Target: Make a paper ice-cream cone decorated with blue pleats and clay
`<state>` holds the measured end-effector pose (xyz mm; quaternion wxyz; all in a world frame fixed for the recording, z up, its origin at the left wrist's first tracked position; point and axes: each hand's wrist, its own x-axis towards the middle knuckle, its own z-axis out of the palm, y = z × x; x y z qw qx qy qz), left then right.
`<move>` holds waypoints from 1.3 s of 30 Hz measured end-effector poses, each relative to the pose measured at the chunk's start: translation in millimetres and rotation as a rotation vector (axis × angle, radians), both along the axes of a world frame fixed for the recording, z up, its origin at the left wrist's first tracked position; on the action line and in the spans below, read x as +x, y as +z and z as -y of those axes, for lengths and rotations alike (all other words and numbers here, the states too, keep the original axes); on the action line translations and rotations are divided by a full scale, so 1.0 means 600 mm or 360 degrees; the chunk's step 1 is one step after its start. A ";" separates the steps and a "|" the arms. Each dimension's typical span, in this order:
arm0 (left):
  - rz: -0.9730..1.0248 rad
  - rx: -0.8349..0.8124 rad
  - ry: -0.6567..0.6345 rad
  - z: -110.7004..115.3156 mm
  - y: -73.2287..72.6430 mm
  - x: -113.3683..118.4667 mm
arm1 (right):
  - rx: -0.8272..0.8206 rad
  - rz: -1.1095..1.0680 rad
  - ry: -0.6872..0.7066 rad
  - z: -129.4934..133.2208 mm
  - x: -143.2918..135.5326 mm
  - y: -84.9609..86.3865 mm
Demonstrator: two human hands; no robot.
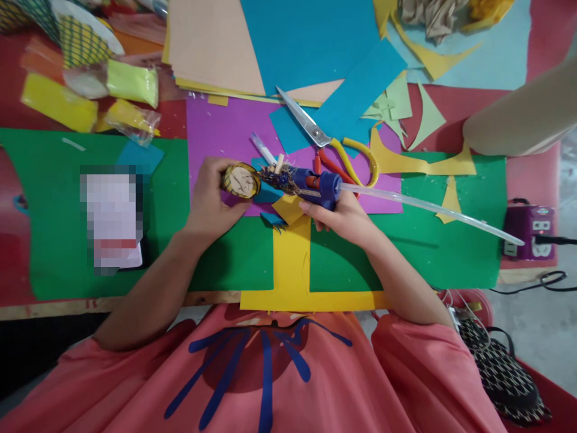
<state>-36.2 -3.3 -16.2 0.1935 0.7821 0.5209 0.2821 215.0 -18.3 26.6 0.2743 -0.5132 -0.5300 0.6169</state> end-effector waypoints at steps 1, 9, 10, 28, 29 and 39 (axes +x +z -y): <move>0.0008 0.0008 0.0004 0.000 -0.001 -0.001 | -0.0002 -0.0003 -0.0002 0.000 0.000 0.000; 0.0055 -0.0049 0.0035 -0.002 -0.010 -0.005 | -0.0011 0.0001 0.0023 0.001 0.000 -0.002; 0.0069 -0.0051 0.0043 -0.002 -0.012 -0.006 | -0.0012 0.0005 0.0027 0.001 0.000 -0.002; 0.0086 0.0270 -0.0078 -0.005 -0.007 -0.006 | -0.0045 0.0004 0.0048 0.003 0.000 -0.003; 0.0069 0.0275 -0.0085 -0.005 -0.005 -0.006 | -0.0047 0.0012 0.0049 0.003 0.000 -0.003; -0.0008 0.0373 -0.0077 -0.009 -0.005 -0.006 | -0.0041 0.0037 0.0088 0.005 0.003 -0.006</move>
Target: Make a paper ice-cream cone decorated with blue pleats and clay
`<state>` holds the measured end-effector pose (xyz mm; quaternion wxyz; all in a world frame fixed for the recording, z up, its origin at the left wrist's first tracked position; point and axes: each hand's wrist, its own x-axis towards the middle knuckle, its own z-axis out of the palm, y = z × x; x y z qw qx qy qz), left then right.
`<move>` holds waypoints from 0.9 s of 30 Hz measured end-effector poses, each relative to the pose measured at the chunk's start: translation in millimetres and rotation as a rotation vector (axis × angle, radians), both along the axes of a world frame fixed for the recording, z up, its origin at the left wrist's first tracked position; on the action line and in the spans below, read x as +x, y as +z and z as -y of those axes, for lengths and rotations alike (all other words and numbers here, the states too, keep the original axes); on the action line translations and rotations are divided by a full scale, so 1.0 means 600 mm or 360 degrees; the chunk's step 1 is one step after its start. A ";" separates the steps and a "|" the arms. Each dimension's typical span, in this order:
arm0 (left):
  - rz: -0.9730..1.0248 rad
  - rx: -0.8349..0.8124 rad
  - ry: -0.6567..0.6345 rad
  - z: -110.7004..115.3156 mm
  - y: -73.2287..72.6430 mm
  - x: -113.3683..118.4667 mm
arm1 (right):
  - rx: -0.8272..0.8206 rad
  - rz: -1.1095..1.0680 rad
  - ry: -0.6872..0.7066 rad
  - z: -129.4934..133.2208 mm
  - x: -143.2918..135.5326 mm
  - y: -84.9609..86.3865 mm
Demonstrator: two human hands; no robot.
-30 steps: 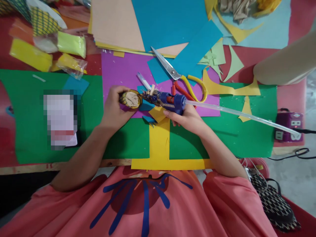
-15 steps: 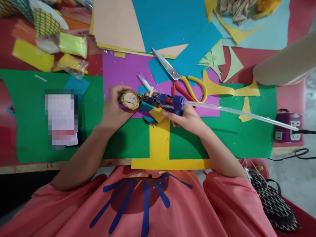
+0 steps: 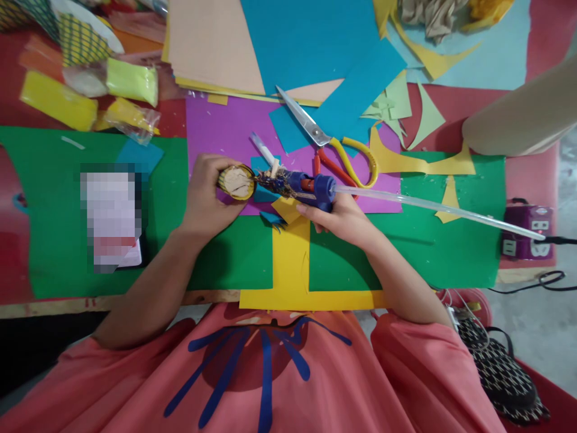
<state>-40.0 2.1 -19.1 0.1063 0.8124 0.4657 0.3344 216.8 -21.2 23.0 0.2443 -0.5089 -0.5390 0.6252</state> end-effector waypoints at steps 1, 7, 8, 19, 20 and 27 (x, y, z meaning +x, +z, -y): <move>0.0004 0.0012 0.0000 -0.001 -0.001 0.000 | 0.0000 0.0000 -0.0002 0.000 0.001 -0.001; 0.0005 0.0002 0.0027 -0.002 -0.005 -0.002 | -0.0013 0.0048 0.0005 0.001 0.003 -0.002; 0.0008 0.0000 0.0028 -0.002 -0.005 -0.002 | -0.0014 0.0050 0.0009 0.001 0.003 -0.002; 0.0008 -0.0154 0.0083 0.000 -0.013 -0.006 | -0.0012 0.0008 0.0041 -0.001 0.000 0.004; 0.0010 -0.0177 0.0085 0.001 -0.014 -0.007 | -0.0015 0.0007 0.0042 -0.001 0.000 0.004; 0.0042 -0.0209 0.0077 0.002 -0.016 -0.008 | -0.0026 -0.0003 0.0036 0.000 -0.002 0.005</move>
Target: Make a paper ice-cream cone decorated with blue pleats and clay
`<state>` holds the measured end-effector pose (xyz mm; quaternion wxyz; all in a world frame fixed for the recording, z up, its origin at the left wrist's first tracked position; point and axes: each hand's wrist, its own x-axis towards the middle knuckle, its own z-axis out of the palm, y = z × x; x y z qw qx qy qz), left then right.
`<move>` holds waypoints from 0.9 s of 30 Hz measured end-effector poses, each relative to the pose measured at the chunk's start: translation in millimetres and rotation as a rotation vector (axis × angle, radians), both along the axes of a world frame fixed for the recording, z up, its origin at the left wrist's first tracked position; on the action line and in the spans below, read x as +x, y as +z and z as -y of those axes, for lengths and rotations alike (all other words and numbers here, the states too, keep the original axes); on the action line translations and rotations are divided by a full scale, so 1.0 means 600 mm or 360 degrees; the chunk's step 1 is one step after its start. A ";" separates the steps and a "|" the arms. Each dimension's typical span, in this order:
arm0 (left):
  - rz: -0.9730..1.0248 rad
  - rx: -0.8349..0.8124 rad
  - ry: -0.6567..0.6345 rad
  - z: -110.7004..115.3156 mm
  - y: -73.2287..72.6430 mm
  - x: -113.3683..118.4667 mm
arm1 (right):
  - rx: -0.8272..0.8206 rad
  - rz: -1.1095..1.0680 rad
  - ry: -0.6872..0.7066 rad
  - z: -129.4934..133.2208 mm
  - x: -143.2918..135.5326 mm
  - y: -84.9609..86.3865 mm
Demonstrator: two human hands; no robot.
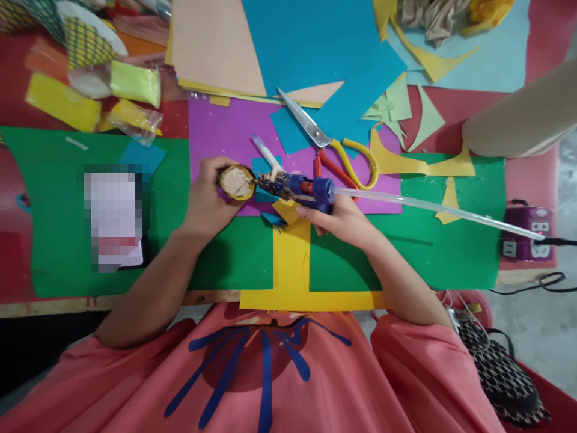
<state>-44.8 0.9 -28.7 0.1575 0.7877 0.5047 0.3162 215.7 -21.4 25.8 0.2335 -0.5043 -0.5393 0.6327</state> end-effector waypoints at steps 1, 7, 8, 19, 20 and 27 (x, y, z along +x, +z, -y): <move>-0.0004 -0.0013 0.0014 0.000 0.000 0.001 | 0.0004 -0.0001 -0.0002 0.000 0.000 0.000; -0.0029 -0.0043 -0.0003 0.002 0.006 0.005 | 0.0002 -0.0005 -0.0019 0.000 0.002 0.001; -0.0029 -0.0038 -0.0012 0.003 0.007 0.005 | -0.0002 -0.0001 -0.0025 0.000 0.003 0.000; -0.0006 0.0078 -0.0039 0.001 0.005 0.007 | 0.0001 0.0018 -0.0025 -0.001 0.006 0.001; 0.0007 0.0081 -0.0031 0.001 0.004 0.006 | 0.0001 0.0011 -0.0038 -0.001 0.006 0.003; -0.0033 0.0040 0.0038 0.000 -0.001 0.002 | -0.0009 -0.0029 -0.0040 0.001 0.007 0.004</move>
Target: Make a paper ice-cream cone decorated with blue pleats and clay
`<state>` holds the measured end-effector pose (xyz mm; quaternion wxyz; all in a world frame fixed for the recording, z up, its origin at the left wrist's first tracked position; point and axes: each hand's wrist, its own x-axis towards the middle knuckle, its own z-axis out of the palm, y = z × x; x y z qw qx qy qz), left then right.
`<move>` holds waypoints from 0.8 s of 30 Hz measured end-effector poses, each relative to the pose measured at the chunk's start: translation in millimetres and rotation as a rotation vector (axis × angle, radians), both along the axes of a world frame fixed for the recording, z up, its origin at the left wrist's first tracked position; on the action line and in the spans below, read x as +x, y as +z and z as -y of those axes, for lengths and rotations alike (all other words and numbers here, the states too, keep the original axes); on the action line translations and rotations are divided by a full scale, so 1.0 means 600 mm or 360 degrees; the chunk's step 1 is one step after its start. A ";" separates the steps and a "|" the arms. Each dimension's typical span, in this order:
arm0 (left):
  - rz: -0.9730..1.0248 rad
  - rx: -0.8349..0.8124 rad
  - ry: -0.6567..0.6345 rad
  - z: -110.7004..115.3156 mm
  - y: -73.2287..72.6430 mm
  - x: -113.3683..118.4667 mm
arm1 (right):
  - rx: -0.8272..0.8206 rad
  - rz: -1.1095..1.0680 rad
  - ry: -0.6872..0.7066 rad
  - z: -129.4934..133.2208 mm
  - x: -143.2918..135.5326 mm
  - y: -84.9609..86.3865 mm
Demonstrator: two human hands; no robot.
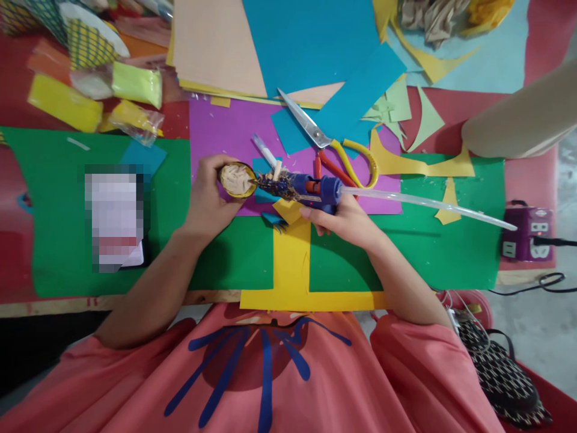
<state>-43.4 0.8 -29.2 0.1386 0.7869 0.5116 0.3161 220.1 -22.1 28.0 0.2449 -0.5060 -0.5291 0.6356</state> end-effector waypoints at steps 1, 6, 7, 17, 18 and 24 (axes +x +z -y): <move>0.0004 0.0003 0.0002 0.000 0.000 0.000 | -0.0001 -0.0004 0.0010 0.001 0.000 -0.002; 0.0008 0.0038 0.0024 -0.001 0.000 0.001 | 0.0004 0.0049 0.0059 0.001 -0.001 -0.005; 0.0009 0.0047 0.0027 -0.001 0.000 0.001 | 0.0003 0.0065 0.0060 0.000 -0.001 -0.004; -0.0048 -0.0021 0.0005 0.002 0.005 0.001 | 0.0033 0.0146 0.0041 -0.001 0.004 -0.009; -0.0054 -0.0032 -0.0016 0.002 0.007 0.002 | 0.0036 0.0137 0.0039 -0.001 0.004 -0.008; -0.0079 -0.0054 -0.0177 0.003 0.015 0.005 | 0.0021 0.0141 0.0020 -0.004 0.000 -0.002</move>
